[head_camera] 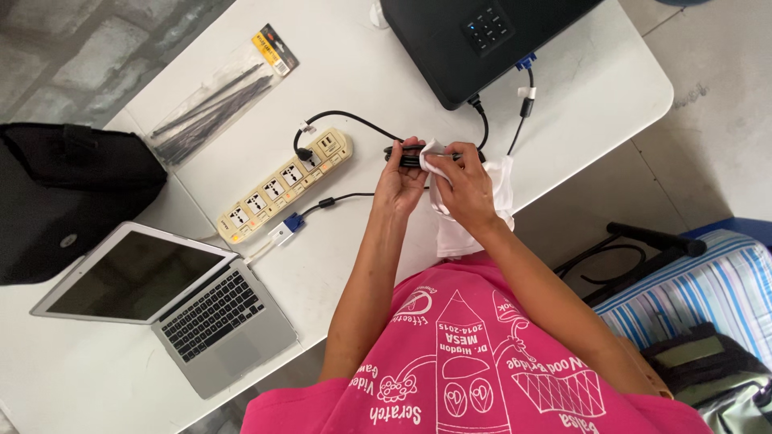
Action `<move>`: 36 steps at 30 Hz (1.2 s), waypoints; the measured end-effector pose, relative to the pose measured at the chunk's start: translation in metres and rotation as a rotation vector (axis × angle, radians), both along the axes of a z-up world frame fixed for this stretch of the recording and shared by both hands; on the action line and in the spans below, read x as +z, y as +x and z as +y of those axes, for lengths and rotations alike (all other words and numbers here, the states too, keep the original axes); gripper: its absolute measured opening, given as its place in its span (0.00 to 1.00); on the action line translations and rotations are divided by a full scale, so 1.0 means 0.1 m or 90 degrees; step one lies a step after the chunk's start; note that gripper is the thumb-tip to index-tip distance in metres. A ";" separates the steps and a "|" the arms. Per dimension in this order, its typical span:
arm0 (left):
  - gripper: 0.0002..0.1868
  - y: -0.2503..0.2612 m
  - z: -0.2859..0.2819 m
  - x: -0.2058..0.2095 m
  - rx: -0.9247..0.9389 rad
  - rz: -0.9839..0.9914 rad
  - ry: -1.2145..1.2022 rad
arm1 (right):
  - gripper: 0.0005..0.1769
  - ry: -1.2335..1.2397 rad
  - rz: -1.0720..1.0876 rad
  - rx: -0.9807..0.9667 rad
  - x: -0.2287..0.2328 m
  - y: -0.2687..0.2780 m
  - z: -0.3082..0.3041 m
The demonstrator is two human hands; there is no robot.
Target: The person wipes a black power cable with a white cloth, coils it, and plugs connectors into a power strip on the desk. They then reposition the laptop, connect a cable to a projector, and adjust the laptop screen angle.
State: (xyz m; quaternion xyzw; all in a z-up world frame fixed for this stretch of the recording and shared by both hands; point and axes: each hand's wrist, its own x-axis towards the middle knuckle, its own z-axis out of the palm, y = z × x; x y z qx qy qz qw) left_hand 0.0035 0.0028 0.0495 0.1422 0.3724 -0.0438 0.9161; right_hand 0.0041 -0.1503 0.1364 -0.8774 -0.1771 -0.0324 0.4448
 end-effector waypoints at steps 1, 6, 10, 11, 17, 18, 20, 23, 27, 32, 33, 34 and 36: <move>0.18 0.00 0.01 -0.01 0.006 0.004 -0.010 | 0.16 0.006 0.000 -0.005 -0.01 -0.01 -0.02; 0.19 0.01 0.03 -0.07 0.025 0.027 -0.024 | 0.14 0.028 0.040 -0.034 -0.10 0.02 -0.12; 0.19 -0.01 0.01 -0.09 0.045 0.028 -0.025 | 0.13 -0.031 0.124 -0.070 -0.16 0.06 -0.12; 0.19 -0.02 0.01 -0.09 0.050 0.026 -0.026 | 0.13 -0.037 0.107 -0.064 -0.17 0.06 -0.11; 0.19 -0.02 0.06 -0.14 0.072 0.040 -0.028 | 0.16 -0.032 0.015 -0.024 -0.06 -0.07 -0.04; 0.20 -0.02 0.07 -0.16 0.068 0.038 -0.029 | 0.16 -0.033 0.003 -0.008 -0.03 -0.08 -0.02; 0.20 -0.03 0.07 -0.17 0.056 0.000 -0.036 | 0.17 -0.027 -0.019 -0.014 0.01 -0.14 0.02; 0.20 -0.03 0.06 -0.17 0.060 0.020 -0.034 | 0.17 -0.032 -0.004 -0.022 0.02 -0.14 0.00; 0.20 -0.05 0.05 -0.13 0.068 0.045 -0.032 | 0.18 -0.003 0.048 -0.063 -0.08 -0.09 -0.11; 0.20 -0.05 0.04 -0.07 0.073 0.037 -0.033 | 0.16 0.011 0.143 -0.087 -0.21 0.04 -0.19; 0.19 -0.04 0.04 -0.07 0.071 0.031 -0.032 | 0.15 0.014 0.159 -0.093 -0.21 0.05 -0.19; 0.19 -0.05 0.03 -0.07 0.074 0.028 -0.028 | 0.16 0.002 0.163 -0.088 -0.21 0.06 -0.19; 0.20 -0.05 0.03 -0.08 0.082 0.023 -0.021 | 0.17 -0.021 0.169 -0.078 -0.19 0.06 -0.17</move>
